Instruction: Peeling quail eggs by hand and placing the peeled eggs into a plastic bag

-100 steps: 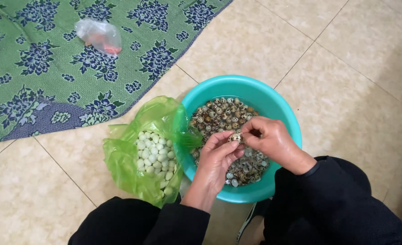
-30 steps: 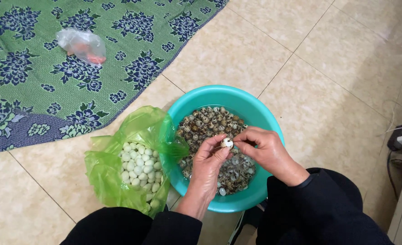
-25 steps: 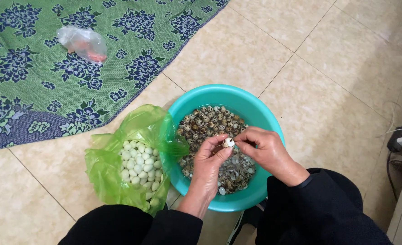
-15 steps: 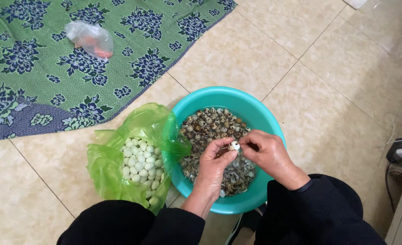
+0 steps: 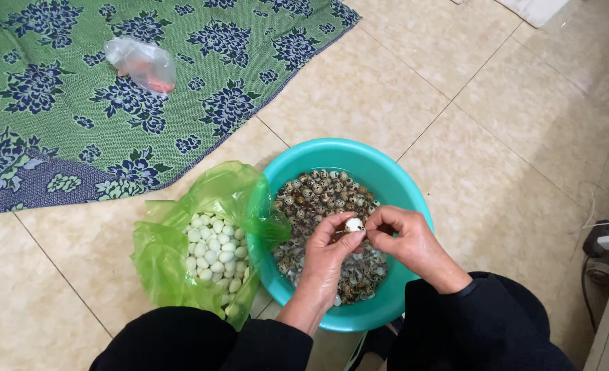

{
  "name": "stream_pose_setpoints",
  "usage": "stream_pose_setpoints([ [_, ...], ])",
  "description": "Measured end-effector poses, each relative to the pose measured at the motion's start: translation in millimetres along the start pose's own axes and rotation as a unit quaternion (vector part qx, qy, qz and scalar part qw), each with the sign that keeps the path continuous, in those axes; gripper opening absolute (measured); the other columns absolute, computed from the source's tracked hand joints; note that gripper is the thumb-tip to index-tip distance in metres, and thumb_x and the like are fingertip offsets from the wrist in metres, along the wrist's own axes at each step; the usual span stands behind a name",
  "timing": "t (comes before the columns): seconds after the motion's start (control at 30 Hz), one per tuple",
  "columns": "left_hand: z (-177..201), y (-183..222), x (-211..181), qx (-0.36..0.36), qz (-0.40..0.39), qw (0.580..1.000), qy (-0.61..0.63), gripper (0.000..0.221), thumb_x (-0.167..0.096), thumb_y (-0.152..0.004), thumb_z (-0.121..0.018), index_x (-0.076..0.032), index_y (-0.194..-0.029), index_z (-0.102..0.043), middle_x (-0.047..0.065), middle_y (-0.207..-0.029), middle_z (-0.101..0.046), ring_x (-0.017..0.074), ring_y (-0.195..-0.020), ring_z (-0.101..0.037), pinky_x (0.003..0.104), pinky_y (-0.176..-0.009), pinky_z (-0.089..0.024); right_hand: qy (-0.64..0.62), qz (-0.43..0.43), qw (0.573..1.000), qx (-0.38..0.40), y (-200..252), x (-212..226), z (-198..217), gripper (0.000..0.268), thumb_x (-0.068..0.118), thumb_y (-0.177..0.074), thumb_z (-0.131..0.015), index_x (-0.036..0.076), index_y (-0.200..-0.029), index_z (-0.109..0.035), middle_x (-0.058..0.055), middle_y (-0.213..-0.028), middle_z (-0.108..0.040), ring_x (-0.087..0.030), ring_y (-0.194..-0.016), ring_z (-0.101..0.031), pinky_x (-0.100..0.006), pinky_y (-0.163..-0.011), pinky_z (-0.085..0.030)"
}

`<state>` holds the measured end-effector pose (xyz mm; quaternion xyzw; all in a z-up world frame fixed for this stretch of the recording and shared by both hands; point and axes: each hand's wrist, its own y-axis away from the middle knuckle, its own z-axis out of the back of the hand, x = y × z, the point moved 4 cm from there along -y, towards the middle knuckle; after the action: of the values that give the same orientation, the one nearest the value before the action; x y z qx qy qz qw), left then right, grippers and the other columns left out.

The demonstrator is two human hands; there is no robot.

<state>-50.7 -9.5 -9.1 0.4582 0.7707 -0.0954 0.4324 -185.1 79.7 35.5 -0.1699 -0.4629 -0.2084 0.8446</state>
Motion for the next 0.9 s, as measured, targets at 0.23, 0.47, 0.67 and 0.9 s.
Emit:
stream_pose_setpoints([
  [0.23, -2, 3, -4, 0.033, 0.006, 0.998, 0.044, 0.041, -0.011, -0.098, -0.067, -0.001, -0.136, -0.061, 0.021, -0.118, -0.056, 0.0271, -0.105, -0.059, 0.039, -0.094, -0.057, -0.037, -0.045, 0.998, -0.016, -1, -8, 15, 0.006, -0.001, -0.077, -0.072, 0.004, -0.079, -0.075, -0.006, -0.058, -0.061, -0.013, -0.062, -0.054, -0.029, -0.06, -0.05],
  [0.47, -1, 1, 3, 0.08, -0.001, 0.992, 0.099, 0.04, -0.011, -0.1, -0.062, -0.005, -0.139, -0.055, 0.02, -0.114, -0.056, 0.0256, -0.1, -0.065, 0.039, -0.093, -0.059, -0.052, -0.081, 0.995, -0.026, -2, -8, 23, 0.006, -0.001, -0.079, -0.071, 0.003, -0.081, -0.074, -0.005, -0.057, -0.059, -0.011, -0.061, -0.051, -0.025, -0.058, -0.046],
  [0.67, -2, 2, 2, 0.118, 0.001, 0.982, 0.145, 0.036, -0.012, -0.101, -0.063, -0.004, -0.134, -0.052, 0.026, -0.118, -0.062, 0.0248, -0.097, -0.069, 0.036, -0.089, -0.061, -0.001, -0.092, 0.995, -0.036, -4, -9, 29, 0.005, -0.001, -0.078, -0.071, 0.003, -0.079, -0.074, -0.01, -0.056, -0.061, -0.013, -0.059, -0.051, -0.027, -0.056, -0.046],
  [0.9, -1, 1, 0, 0.103, 0.025, 0.991, 0.076, 0.031, -0.013, -0.102, -0.06, -0.005, -0.132, -0.056, 0.023, -0.123, -0.06, 0.0226, -0.099, -0.065, 0.033, -0.086, -0.061, -0.001, -0.115, 0.992, 0.055, -1, -11, 26, 0.006, 0.003, -0.077, -0.076, 0.002, -0.082, -0.078, -0.011, -0.06, -0.066, -0.015, -0.06, -0.055, -0.03, -0.058, -0.049],
])
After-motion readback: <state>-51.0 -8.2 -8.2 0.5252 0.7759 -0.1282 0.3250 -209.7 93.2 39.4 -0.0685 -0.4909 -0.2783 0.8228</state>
